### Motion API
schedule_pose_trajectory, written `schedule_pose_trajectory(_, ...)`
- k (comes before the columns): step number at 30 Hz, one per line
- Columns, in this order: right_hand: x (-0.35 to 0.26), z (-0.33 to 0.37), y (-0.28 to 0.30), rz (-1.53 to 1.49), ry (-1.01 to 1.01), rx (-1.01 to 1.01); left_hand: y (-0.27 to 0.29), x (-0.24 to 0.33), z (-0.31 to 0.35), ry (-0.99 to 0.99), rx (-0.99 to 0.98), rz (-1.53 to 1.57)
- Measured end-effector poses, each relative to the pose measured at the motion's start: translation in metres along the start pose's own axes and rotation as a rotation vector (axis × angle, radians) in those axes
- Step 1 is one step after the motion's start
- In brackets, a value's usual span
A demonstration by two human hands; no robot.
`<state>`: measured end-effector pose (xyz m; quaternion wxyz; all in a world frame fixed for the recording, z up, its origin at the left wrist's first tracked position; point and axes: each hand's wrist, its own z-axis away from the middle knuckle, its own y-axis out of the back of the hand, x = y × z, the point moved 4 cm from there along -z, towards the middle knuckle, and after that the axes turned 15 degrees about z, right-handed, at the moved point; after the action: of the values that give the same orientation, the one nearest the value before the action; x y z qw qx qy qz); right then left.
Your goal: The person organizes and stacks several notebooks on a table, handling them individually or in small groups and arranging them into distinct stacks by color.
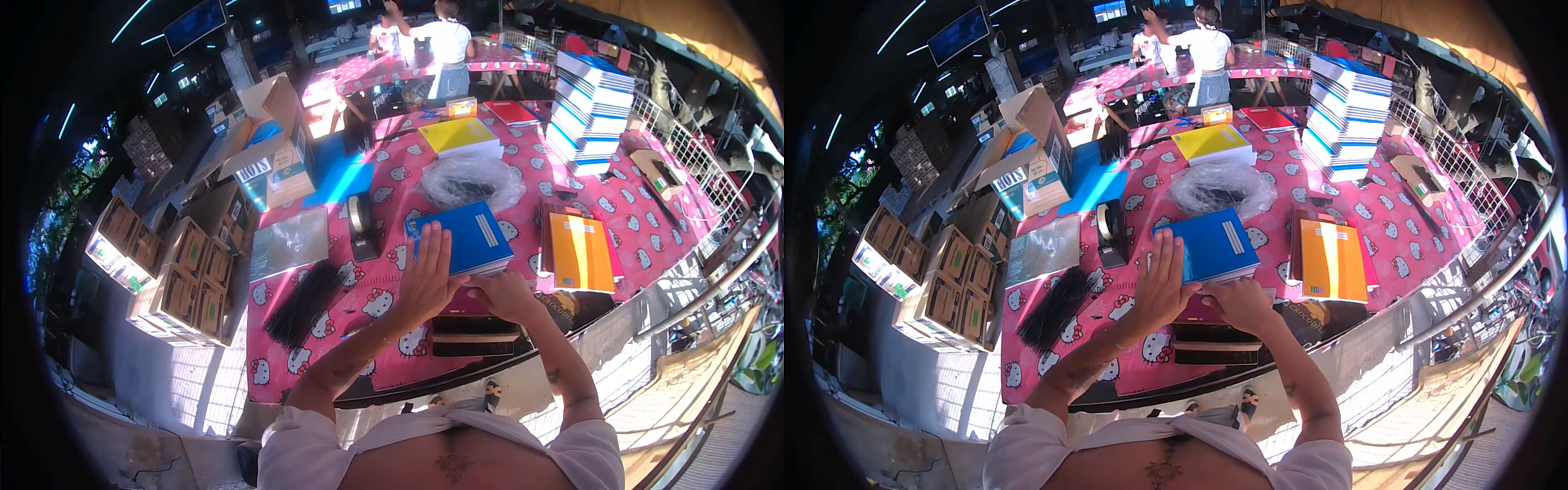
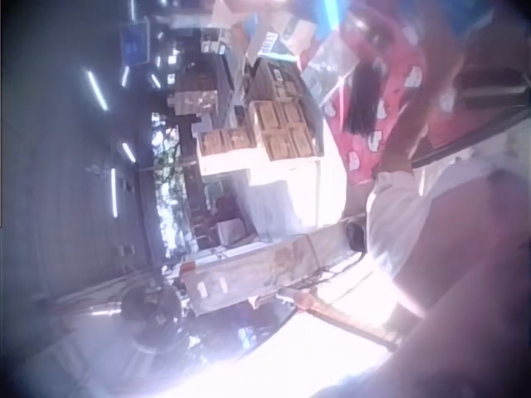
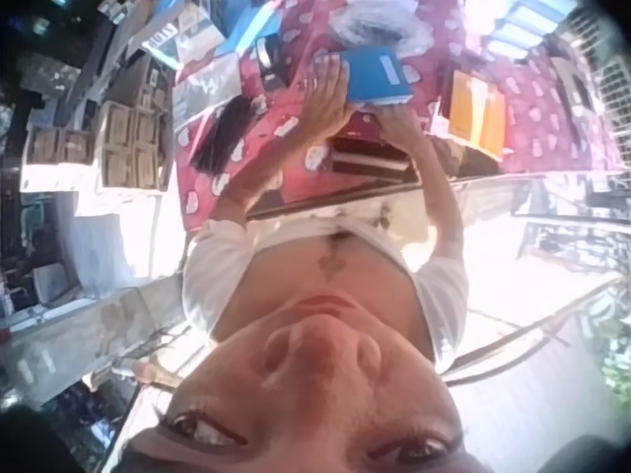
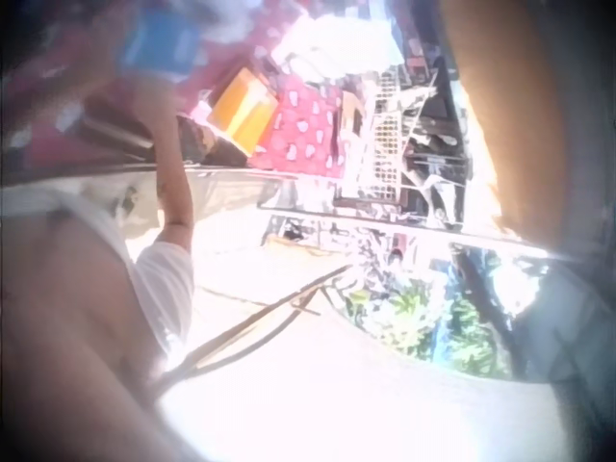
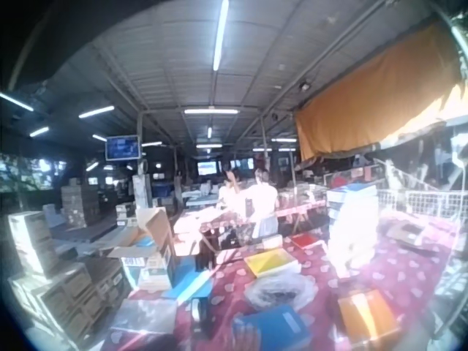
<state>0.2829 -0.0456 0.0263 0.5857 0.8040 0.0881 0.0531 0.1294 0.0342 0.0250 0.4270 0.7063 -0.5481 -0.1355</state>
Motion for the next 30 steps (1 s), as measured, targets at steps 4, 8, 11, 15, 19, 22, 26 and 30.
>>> schedule_pose_trajectory(4,-0.002,0.008,-0.003,0.045,-0.097,-0.165,-0.05,0.034,0.112,-0.094,-0.248,0.107)
schedule_pose_trajectory(8,0.02,0.041,0.035,-0.16,-0.088,0.26,0.016,0.043,0.035,-0.016,0.005,0.018)
schedule_pose_trajectory(11,0.057,0.071,-0.034,-1.203,-0.357,0.048,-0.008,0.014,0.021,-0.042,-0.427,0.135)
schedule_pose_trajectory(15,0.054,0.071,-0.042,-1.376,-0.362,0.001,0.012,0.036,0.003,-0.218,-0.026,0.163)
schedule_pose_trajectory(19,0.052,0.068,-0.044,-1.249,-0.402,-0.093,-0.005,0.016,0.009,-0.134,-0.339,0.083)
schedule_pose_trajectory(22,0.051,0.072,-0.045,-1.202,-0.43,-0.084,-0.015,0.024,0.008,-0.053,-0.39,0.033)
schedule_pose_trajectory(26,0.048,0.071,-0.041,-1.159,-0.497,-0.071,-0.072,0.036,0.094,-0.133,-0.146,-0.028)
schedule_pose_trajectory(30,0.049,0.074,-0.046,-1.143,-0.433,-0.025,-0.037,0.022,0.0,-0.057,-0.052,-0.177)
